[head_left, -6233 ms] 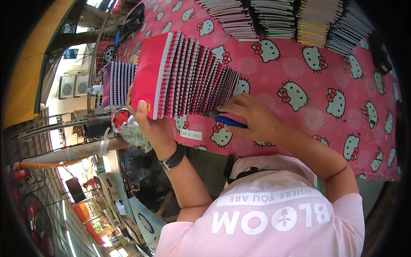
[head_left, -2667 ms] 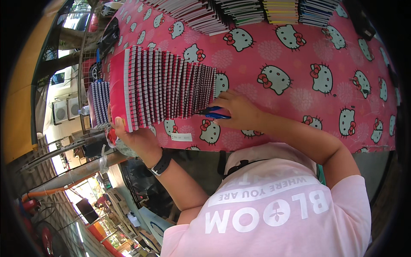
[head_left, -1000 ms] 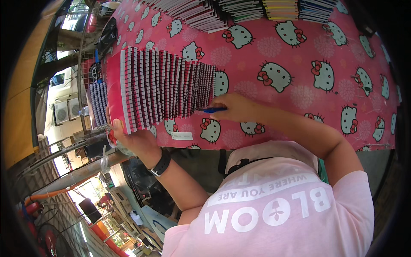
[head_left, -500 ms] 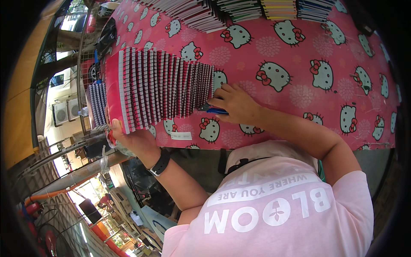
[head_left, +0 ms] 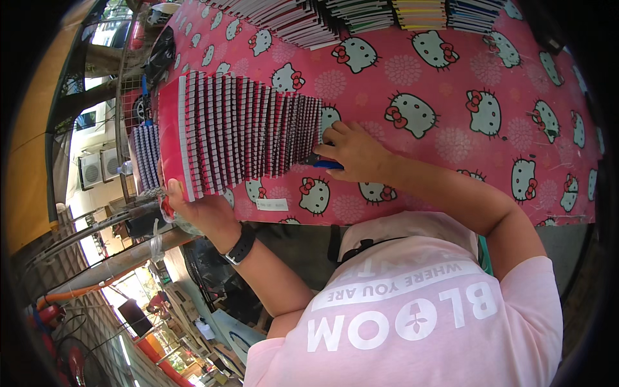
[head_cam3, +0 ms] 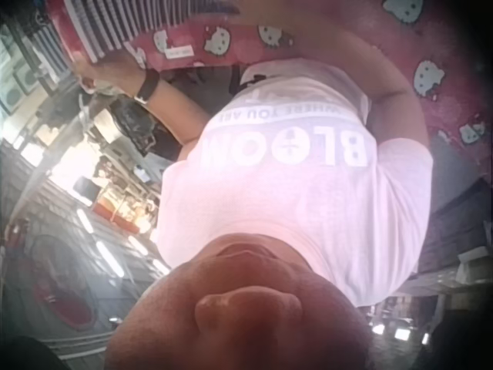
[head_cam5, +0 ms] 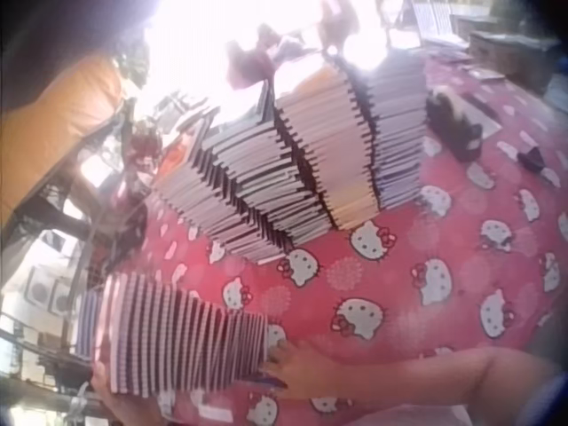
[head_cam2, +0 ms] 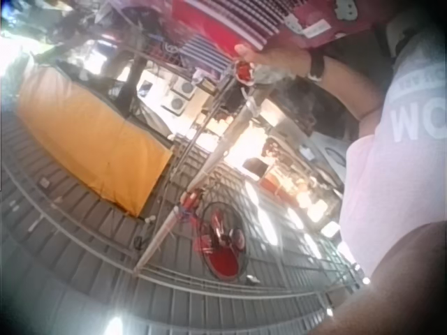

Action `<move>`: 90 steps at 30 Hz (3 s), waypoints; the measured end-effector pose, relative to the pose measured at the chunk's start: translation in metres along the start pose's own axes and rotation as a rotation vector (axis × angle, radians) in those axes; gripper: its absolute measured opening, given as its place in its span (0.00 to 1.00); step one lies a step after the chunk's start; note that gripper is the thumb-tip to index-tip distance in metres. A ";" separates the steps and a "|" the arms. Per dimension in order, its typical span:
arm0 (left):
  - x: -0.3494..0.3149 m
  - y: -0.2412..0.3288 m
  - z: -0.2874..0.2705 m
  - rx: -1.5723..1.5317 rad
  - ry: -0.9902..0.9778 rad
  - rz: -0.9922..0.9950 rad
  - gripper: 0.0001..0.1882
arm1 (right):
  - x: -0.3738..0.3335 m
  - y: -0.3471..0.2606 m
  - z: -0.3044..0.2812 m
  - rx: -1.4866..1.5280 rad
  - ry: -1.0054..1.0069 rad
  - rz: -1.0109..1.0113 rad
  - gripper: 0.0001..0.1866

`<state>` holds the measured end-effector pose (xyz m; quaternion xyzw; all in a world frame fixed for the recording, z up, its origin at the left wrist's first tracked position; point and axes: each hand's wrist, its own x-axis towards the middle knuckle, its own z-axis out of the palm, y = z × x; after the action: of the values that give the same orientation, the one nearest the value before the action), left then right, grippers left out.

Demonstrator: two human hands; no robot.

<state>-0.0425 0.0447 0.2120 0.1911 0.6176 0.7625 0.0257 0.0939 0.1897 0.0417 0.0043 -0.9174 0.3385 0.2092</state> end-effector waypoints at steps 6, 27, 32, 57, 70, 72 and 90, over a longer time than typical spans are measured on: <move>0.002 -0.002 -0.004 -0.021 -0.012 -0.016 0.29 | 0.020 0.018 -0.007 0.850 -0.656 0.602 0.13; 0.003 -0.004 -0.009 -0.050 0.024 -0.008 0.26 | -0.001 0.007 0.009 0.072 -0.036 0.019 0.20; 0.003 -0.002 -0.008 -0.041 0.025 -0.018 0.26 | 0.033 0.019 -0.014 0.878 -0.692 0.764 0.15; 0.002 -0.005 -0.005 -0.027 0.027 0.048 0.27 | 0.004 0.004 0.002 -0.139 -0.094 0.064 0.21; 0.002 -0.003 -0.005 -0.033 0.033 0.031 0.24 | 0.036 0.018 -0.009 0.466 -0.553 0.503 0.16; 0.002 -0.004 -0.005 -0.041 0.041 0.027 0.24 | 0.018 0.009 -0.002 0.212 -0.347 0.299 0.17; 0.002 -0.006 -0.005 -0.063 0.029 0.017 0.22 | 0.039 0.004 -0.008 0.208 -0.622 0.411 0.17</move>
<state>-0.0474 0.0419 0.2061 0.1841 0.5919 0.7846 0.0164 0.0603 0.2026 0.0598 -0.0560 -0.8795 0.4472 -0.1529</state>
